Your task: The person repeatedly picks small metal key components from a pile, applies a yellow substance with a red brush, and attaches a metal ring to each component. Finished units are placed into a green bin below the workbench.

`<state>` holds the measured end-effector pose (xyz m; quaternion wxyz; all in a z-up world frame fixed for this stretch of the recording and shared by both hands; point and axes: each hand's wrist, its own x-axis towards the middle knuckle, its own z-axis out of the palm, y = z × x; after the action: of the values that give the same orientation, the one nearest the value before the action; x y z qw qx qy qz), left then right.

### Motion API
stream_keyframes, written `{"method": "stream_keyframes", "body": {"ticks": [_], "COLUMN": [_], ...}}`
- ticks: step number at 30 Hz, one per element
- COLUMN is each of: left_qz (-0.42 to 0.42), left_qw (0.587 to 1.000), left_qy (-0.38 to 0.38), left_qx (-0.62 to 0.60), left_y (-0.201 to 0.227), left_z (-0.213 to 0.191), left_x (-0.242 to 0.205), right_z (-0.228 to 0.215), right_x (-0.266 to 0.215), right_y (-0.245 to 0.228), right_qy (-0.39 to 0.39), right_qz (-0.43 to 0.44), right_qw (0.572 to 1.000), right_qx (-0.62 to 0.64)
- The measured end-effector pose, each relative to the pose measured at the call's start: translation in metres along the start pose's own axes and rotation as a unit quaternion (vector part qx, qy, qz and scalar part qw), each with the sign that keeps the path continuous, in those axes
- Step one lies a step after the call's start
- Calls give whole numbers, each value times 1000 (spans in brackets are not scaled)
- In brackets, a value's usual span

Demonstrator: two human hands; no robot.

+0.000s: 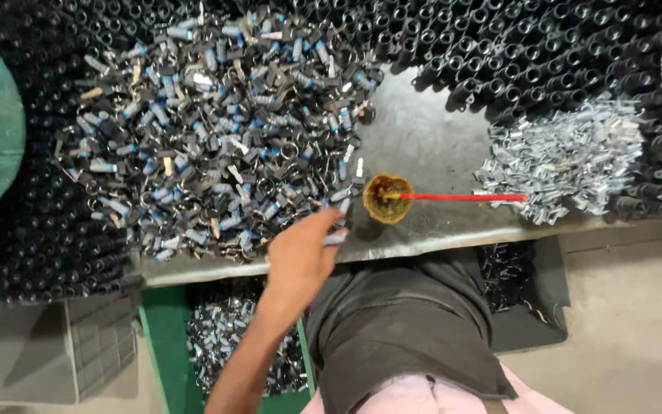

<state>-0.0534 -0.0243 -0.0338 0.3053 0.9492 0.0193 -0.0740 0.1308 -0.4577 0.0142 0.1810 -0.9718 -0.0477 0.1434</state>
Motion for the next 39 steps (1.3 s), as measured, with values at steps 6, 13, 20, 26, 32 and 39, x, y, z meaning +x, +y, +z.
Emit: {"method": "stream_keyframes", "body": {"ticks": [6, 13, 20, 26, 32, 39], "left_qz": [-70, -98, -95, -113, -73, -107], "left_qw": [979, 974, 983, 983, 981, 895], "left_qy": [42, -3, 33, 73, 153, -33], "left_qx": [185, 203, 151, 122, -92, -432], "left_y": [-3, -9, 1, 3, 15, 18], "left_z": [62, 64, 57, 34, -11, 39], "left_x": [20, 3, 11, -6, -34, -57], "right_z": [98, 182, 202, 215, 219, 214], "right_x": [-100, -135, -127, -130, -124, -137], "right_y": [-51, -132, -151, -153, -142, -136], "right_qy": [-106, -18, 51, 47, 67, -117], "right_qz": [-161, -183, -214, -271, -304, -99], "right_qw": [977, 977, 975, 961, 949, 860], "right_qx": [85, 111, 16, 10, 56, 487]}}
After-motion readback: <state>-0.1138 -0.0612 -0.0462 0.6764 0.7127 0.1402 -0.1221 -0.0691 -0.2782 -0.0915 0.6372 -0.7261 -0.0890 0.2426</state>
